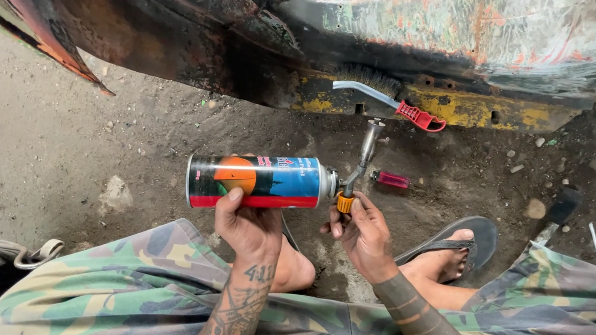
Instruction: Removing old paint from a motorcycle frame by heating it with a blowtorch and scraping it off with a metal tool.
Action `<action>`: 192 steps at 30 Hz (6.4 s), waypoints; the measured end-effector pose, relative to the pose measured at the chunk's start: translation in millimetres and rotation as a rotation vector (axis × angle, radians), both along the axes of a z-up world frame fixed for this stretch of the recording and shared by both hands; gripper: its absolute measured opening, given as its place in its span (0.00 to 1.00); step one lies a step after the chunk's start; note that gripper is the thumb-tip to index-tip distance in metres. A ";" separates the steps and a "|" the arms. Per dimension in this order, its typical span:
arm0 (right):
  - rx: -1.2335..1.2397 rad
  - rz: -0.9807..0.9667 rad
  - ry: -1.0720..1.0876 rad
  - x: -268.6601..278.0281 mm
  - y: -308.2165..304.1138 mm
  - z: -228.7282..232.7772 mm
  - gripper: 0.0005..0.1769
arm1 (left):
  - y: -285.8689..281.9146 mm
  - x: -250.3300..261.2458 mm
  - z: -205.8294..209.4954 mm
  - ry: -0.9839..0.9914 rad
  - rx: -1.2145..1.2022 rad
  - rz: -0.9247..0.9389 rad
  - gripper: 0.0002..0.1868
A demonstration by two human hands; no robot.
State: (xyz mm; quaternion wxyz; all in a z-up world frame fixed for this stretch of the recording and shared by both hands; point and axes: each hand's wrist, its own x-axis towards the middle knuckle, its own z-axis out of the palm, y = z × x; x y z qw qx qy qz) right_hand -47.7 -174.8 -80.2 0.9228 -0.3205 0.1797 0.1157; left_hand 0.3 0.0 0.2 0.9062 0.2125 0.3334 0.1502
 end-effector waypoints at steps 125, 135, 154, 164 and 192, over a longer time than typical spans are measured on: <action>-0.445 0.059 -0.431 43.7 -34.3 62.7 0.40 | -2.9 -2.4 16.9 0.082 0.133 -0.072 0.28; -0.311 0.089 -0.272 49.6 -34.0 77.1 0.43 | -0.3 -1.5 -20.7 -0.031 0.072 -0.123 0.29; -0.406 0.074 -0.308 44.2 -35.1 68.9 0.42 | 2.0 -3.9 -34.1 -0.043 0.116 -0.095 0.21; -0.424 0.016 -0.263 44.6 -36.3 61.6 0.41 | 2.3 -4.5 -32.5 -0.024 0.094 -0.081 0.17; -0.567 -0.057 -0.245 47.2 -52.6 41.8 0.35 | -6.7 4.7 33.9 0.118 0.130 -0.082 0.27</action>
